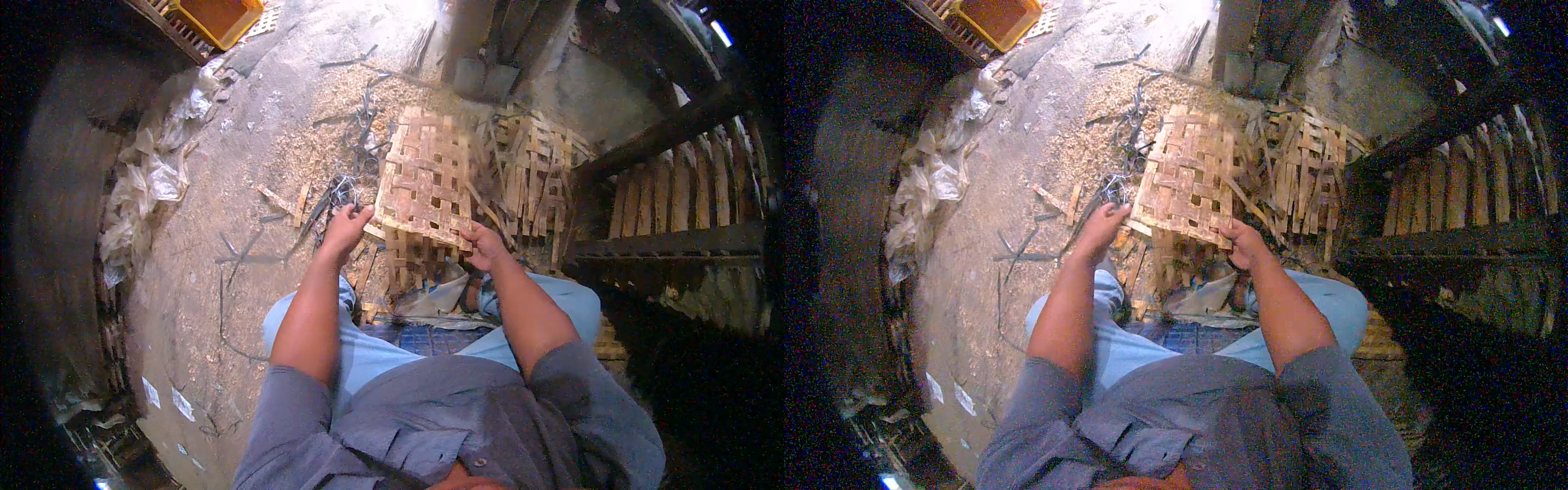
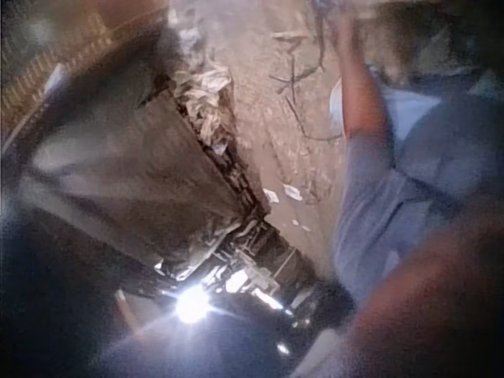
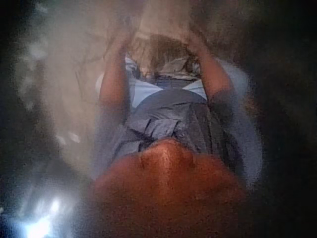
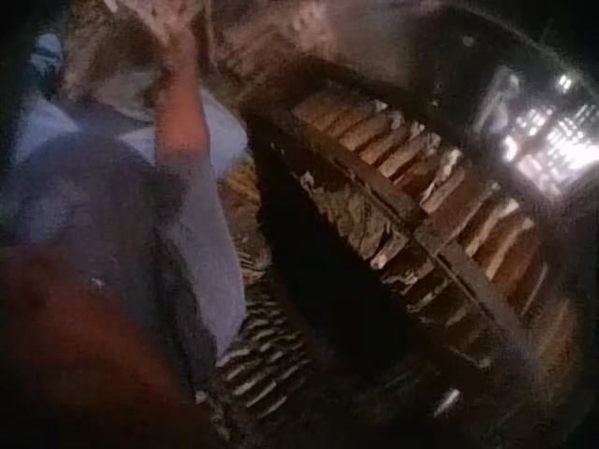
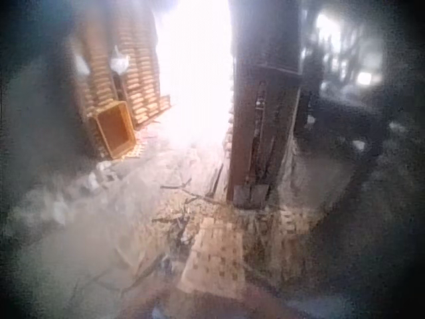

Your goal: The person sits on the floor and weaves thin strips of bamboo into a flat, grid-like mat. They interlace the strips by hand, adjusting the tension and alignment of the weave throughout the process.

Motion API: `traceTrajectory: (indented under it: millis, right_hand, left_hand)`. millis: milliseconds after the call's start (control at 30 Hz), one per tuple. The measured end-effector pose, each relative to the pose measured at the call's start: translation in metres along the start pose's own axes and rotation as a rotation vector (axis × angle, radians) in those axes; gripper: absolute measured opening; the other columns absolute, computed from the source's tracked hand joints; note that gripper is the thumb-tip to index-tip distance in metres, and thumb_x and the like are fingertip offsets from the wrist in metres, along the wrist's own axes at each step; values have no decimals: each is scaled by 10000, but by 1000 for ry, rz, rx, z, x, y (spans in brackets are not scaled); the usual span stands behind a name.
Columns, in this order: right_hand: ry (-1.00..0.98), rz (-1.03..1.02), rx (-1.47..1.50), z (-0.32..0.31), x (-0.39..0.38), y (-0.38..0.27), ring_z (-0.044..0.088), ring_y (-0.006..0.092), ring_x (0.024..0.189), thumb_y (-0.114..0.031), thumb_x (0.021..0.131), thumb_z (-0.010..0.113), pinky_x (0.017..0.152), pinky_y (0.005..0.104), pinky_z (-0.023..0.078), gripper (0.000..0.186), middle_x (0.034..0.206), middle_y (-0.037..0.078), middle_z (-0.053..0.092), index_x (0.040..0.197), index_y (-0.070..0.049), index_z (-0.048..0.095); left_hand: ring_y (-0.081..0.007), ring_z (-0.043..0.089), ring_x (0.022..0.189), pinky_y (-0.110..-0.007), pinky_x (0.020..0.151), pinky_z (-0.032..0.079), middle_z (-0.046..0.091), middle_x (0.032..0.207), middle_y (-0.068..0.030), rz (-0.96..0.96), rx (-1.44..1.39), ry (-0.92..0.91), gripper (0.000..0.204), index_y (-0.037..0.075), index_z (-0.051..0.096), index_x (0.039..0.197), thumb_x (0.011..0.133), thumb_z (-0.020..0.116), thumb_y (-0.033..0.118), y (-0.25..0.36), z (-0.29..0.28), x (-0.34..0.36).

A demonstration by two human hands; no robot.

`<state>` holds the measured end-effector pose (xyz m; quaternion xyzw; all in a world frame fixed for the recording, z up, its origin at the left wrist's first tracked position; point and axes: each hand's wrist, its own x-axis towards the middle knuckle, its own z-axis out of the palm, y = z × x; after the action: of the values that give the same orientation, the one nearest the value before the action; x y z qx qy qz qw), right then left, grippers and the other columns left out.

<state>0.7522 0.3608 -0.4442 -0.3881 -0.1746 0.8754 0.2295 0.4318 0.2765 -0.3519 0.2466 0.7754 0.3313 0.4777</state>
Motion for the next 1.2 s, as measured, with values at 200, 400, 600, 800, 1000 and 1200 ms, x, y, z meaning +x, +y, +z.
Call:
traceTrajectory:
  millis: [200,400,600,800,1000,1200]
  right_hand:
    - [129,-103,-244,53,-59,-31,626,233,1051,-33,936,535,917,412,520,328,1147,143,644,1260,18,524]
    - [-113,-264,-377,62,-99,-51,633,220,1038,-130,891,614,903,377,522,387,1132,121,647,1248,0,543]
    - [125,-560,-574,77,-85,-41,598,125,816,-218,962,580,751,310,522,230,936,23,618,1128,-58,575]
    - [132,-648,-474,86,-83,-30,558,94,806,-246,977,569,702,268,492,265,916,-8,580,1173,-68,557]
    - [210,-597,-419,102,-90,-33,563,103,822,-265,972,574,559,274,526,314,953,-4,586,1225,-81,547]
    - [133,-658,-635,72,-83,-57,596,145,943,-206,955,602,831,311,498,365,1073,34,629,1263,-31,520]
  left_hand:
    - [-261,606,1052,-349,906,474,623,1207,-179,72,180,32,723,-72,487,1327,871,680,455,-5,14,-19]
    - [-136,640,883,-322,689,569,643,1067,-48,291,-648,-359,358,64,485,1270,975,589,236,4,25,-34]
    - [-66,613,662,-248,511,522,645,872,32,371,-687,-223,234,120,525,1169,987,572,260,5,38,-55]
    - [-59,597,651,-232,468,486,639,859,28,374,-626,-210,191,137,546,1068,977,590,300,14,39,-69]
    - [-62,617,698,-216,542,494,660,938,8,483,-629,-227,234,122,515,1171,999,557,276,11,47,-61]
    - [-97,610,788,-265,695,494,646,927,-16,428,-510,-281,324,76,520,1152,978,586,341,-2,26,-31]
